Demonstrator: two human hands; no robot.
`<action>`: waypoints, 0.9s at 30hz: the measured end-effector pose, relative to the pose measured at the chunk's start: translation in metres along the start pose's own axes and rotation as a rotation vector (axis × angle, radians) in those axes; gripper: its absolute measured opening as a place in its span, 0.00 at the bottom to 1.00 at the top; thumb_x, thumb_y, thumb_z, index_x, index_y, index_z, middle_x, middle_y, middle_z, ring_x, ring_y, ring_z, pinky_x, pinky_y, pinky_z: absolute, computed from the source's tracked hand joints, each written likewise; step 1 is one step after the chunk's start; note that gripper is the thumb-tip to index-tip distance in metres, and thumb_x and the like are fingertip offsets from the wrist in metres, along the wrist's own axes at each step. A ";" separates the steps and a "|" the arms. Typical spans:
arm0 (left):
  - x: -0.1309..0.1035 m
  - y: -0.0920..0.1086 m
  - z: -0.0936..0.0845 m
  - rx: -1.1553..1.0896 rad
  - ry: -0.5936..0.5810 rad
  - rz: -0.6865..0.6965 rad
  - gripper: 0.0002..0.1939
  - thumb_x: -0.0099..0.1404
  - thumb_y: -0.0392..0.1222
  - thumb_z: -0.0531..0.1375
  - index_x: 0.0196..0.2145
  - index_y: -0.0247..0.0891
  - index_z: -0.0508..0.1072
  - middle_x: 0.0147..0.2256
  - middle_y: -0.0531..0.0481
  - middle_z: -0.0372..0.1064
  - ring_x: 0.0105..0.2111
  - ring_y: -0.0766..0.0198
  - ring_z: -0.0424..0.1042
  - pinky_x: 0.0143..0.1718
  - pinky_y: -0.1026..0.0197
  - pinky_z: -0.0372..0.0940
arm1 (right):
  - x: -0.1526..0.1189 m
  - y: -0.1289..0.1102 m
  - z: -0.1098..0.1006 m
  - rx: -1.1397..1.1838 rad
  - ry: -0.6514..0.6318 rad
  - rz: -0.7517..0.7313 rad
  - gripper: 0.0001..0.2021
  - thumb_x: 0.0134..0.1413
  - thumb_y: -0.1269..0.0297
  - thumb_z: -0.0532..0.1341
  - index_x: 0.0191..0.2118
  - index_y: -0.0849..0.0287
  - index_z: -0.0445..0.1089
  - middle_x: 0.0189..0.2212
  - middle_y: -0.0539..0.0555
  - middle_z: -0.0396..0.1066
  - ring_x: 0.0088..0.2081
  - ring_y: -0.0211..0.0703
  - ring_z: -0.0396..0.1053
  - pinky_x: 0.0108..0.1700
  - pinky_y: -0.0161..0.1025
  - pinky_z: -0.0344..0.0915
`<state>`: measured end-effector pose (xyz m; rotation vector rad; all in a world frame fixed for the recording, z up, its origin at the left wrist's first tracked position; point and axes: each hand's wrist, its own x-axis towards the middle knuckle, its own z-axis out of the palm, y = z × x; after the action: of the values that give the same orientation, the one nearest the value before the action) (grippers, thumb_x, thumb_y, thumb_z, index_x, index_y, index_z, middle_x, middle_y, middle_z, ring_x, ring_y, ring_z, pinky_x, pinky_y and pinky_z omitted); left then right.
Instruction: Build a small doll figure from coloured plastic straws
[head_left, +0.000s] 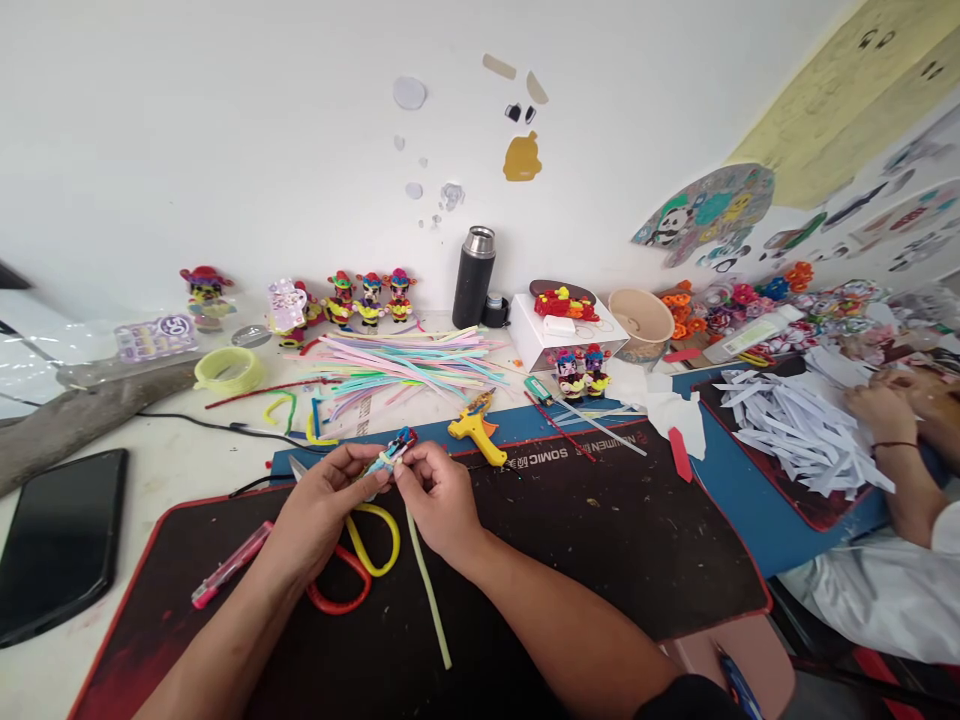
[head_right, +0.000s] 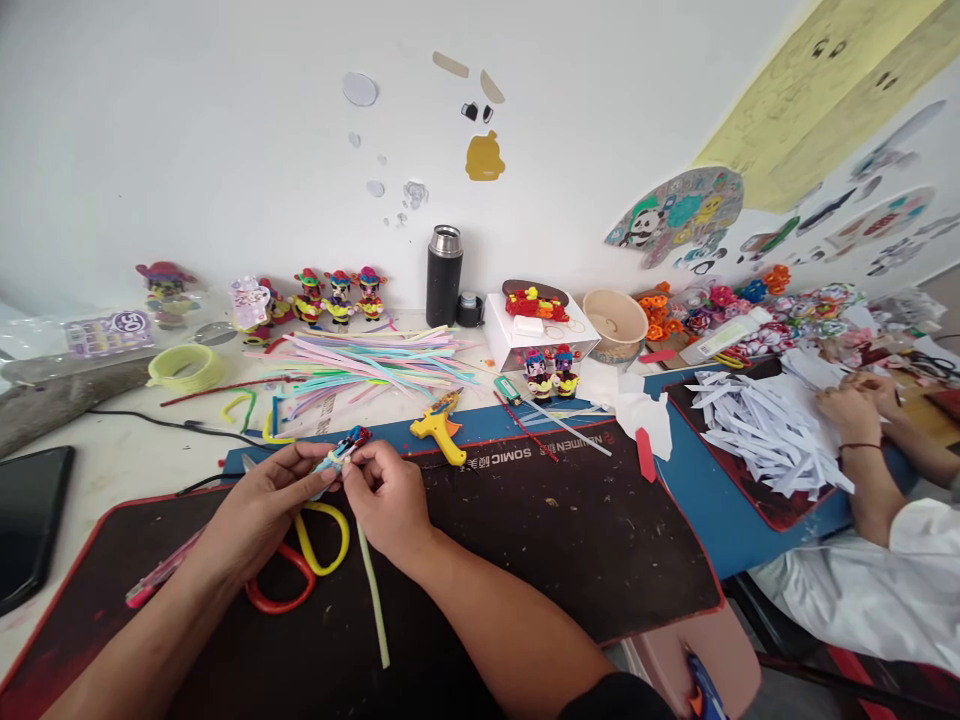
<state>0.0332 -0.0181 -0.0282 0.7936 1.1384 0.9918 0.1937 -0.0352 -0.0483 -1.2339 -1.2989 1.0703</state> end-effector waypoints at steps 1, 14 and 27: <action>0.000 -0.001 0.001 -0.022 0.011 0.007 0.22 0.49 0.48 0.80 0.40 0.40 0.82 0.35 0.51 0.80 0.36 0.62 0.77 0.42 0.63 0.71 | 0.000 0.000 0.000 0.012 0.000 0.004 0.09 0.64 0.56 0.62 0.36 0.55 0.68 0.21 0.45 0.63 0.22 0.37 0.60 0.27 0.35 0.56; -0.005 -0.004 0.020 -0.275 0.071 0.068 0.21 0.45 0.43 0.82 0.38 0.39 0.83 0.36 0.50 0.81 0.36 0.64 0.78 0.40 0.66 0.74 | 0.002 -0.003 0.006 0.405 -0.018 0.175 0.13 0.61 0.52 0.66 0.37 0.55 0.66 0.19 0.42 0.66 0.17 0.32 0.53 0.20 0.32 0.51; -0.002 -0.006 0.008 0.204 0.011 0.278 0.20 0.56 0.53 0.76 0.42 0.42 0.80 0.43 0.45 0.83 0.48 0.50 0.80 0.53 0.50 0.74 | 0.009 -0.020 -0.009 0.799 -0.148 0.602 0.16 0.45 0.57 0.73 0.31 0.55 0.65 0.09 0.35 0.50 0.11 0.28 0.43 0.15 0.31 0.35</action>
<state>0.0424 -0.0222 -0.0303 1.1344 1.1710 1.1208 0.2008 -0.0281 -0.0263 -0.9262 -0.4637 1.8990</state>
